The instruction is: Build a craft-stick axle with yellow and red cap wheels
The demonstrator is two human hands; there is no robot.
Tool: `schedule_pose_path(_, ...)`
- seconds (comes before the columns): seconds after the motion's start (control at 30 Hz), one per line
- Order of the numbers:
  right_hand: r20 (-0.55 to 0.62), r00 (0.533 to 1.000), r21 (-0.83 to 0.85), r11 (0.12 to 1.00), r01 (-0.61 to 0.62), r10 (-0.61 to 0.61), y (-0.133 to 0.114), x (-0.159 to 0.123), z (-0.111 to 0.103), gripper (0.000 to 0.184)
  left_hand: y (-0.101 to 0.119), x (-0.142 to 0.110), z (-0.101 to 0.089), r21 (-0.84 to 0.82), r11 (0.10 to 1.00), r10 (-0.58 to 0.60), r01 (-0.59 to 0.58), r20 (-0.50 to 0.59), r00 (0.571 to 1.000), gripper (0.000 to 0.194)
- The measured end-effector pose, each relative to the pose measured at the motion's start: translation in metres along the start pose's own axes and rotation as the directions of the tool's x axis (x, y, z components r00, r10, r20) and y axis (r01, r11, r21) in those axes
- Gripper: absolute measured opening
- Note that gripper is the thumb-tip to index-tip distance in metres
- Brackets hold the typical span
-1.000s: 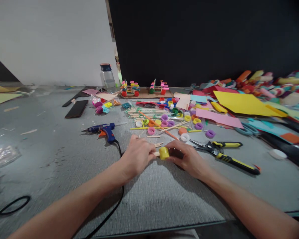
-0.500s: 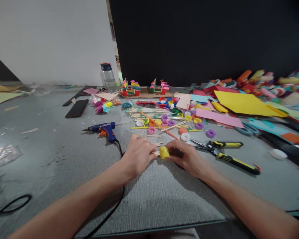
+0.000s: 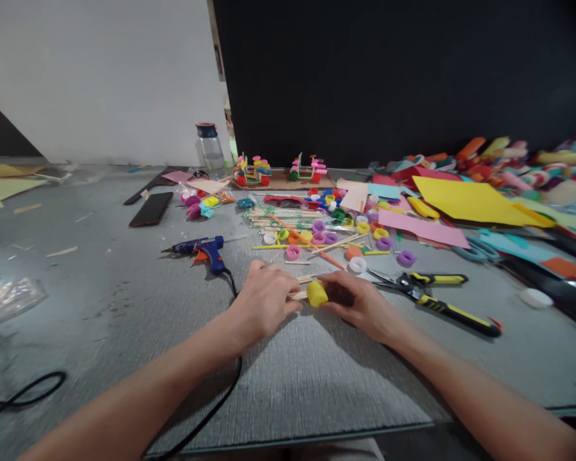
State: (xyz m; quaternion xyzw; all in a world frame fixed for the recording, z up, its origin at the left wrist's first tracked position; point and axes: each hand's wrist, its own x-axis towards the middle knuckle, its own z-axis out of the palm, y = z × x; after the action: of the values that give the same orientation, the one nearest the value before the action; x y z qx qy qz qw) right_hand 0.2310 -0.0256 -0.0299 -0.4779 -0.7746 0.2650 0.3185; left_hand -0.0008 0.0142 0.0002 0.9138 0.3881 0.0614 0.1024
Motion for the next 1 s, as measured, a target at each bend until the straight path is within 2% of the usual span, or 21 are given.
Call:
schedule_pose_path(0.1, 0.005, 1.000, -0.007, 1.000, -0.006, 0.006, -0.001, -0.001, -0.002, 0.030, 0.000, -0.003, -0.005, -0.001, 1.000, -0.008, 0.008, -0.003, 1.000, 0.030)
schedule_pose_path(0.2, 0.012, 1.000, -0.013, 1.000, 0.001, -0.001, -0.003, -0.001, -0.003, 0.025, -0.005, -0.010, -0.021, -0.023, 0.999, -0.031, 0.030, -0.040, 0.999, 0.037)
schedule_pose_path(0.27, 0.009, 1.000, -0.017, 1.000, 0.008, -0.008, -0.003, 0.000, -0.003, 0.023, -0.014, -0.017, -0.035, -0.022, 0.998, -0.067, 0.065, -0.093, 0.993, 0.038)
schedule_pose_path(0.4, 0.001, 1.000, -0.036, 0.999, 0.029, -0.029, -0.003, 0.002, -0.002, 0.019, -0.044, -0.032, -0.054, 0.017, 0.995, -0.100, 0.100, -0.028, 0.995, 0.045)
schedule_pose_path(0.53, 0.000, 0.999, -0.054, 0.997, 0.054, -0.054, -0.001, 0.002, -0.002, 0.017, -0.057, -0.040, -0.051, 0.005, 0.995, -0.103, 0.103, 0.090, 0.991, 0.049)
schedule_pose_path(0.67, -0.004, 0.997, -0.073, 0.995, 0.072, -0.072, 0.002, 0.002, -0.003, 0.017, -0.045, -0.036, -0.047, 0.000, 0.993, -0.118, 0.120, 0.190, 0.975, 0.033)
schedule_pose_path(0.8, -0.014, 0.997, -0.092, 0.993, 0.079, -0.080, 0.004, 0.001, -0.003, 0.018, -0.038, -0.030, -0.044, -0.038, 0.996, -0.073, 0.082, 0.194, 0.978, 0.013)
schedule_pose_path(1.0, -0.028, 0.995, -0.113, 0.990, 0.089, -0.093, 0.004, 0.001, -0.004, 0.017, -0.043, -0.028, -0.037, -0.117, 0.993, 0.024, -0.005, 0.166, 0.986, 0.014)
